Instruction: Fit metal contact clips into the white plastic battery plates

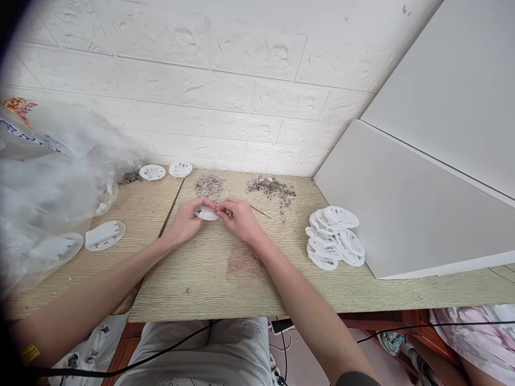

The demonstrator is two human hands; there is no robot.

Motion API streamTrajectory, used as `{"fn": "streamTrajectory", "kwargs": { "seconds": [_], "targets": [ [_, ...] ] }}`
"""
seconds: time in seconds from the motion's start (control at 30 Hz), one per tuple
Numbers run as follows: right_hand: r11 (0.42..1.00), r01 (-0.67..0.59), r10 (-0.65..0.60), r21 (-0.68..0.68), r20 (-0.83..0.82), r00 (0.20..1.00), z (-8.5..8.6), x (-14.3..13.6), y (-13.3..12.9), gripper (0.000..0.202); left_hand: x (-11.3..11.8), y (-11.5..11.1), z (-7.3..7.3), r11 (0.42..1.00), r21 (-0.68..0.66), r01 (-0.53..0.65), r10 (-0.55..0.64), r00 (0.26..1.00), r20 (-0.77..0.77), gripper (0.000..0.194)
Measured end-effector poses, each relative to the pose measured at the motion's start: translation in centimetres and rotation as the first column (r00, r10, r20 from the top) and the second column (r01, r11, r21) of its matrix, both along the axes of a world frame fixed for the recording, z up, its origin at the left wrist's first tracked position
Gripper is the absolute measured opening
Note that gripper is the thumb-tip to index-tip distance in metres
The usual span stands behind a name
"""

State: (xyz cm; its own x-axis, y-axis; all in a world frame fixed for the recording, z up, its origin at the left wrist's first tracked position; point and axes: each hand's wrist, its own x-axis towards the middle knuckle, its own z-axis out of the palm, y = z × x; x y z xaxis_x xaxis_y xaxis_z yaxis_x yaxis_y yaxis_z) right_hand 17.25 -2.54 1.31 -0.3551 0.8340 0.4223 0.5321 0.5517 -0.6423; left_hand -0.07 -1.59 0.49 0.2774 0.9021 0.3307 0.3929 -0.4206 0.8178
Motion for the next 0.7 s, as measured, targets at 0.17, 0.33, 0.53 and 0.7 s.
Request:
{"fn": "streamTrajectory", "kwargs": {
  "seconds": [0.17, 0.33, 0.53, 0.7],
  "targets": [
    [0.988, -0.059, 0.038, 0.144, 0.141, 0.989, -0.06, 0.26, -0.03, 0.019, 0.04, 0.04, 0.04, 1.0, 0.003, 0.009, -0.009, 1.0, -0.022, 0.041],
    [0.974, -0.054, -0.012, 0.219, 0.289, 0.957, -0.53, 0.53, 0.08, 0.022, 0.11, 0.2, -0.37, 0.998, 0.059, 0.021, -0.02, 1.0, -0.015, 0.04],
    [0.995, -0.042, 0.038, 0.094, 0.044, 0.998, -0.79, 0.31, 0.37, 0.015, -0.07, 0.62, -0.78, 0.998, 0.063, 0.027, -0.029, 0.999, 0.018, 0.038],
    [0.977, -0.059, 0.024, -0.207, -0.166, 0.986, -0.19, 0.45, 0.5, 0.008, -0.13, 0.57, -0.18, 0.997, 0.017, 0.08, -0.081, 0.996, 0.028, 0.038]
  ]
}}
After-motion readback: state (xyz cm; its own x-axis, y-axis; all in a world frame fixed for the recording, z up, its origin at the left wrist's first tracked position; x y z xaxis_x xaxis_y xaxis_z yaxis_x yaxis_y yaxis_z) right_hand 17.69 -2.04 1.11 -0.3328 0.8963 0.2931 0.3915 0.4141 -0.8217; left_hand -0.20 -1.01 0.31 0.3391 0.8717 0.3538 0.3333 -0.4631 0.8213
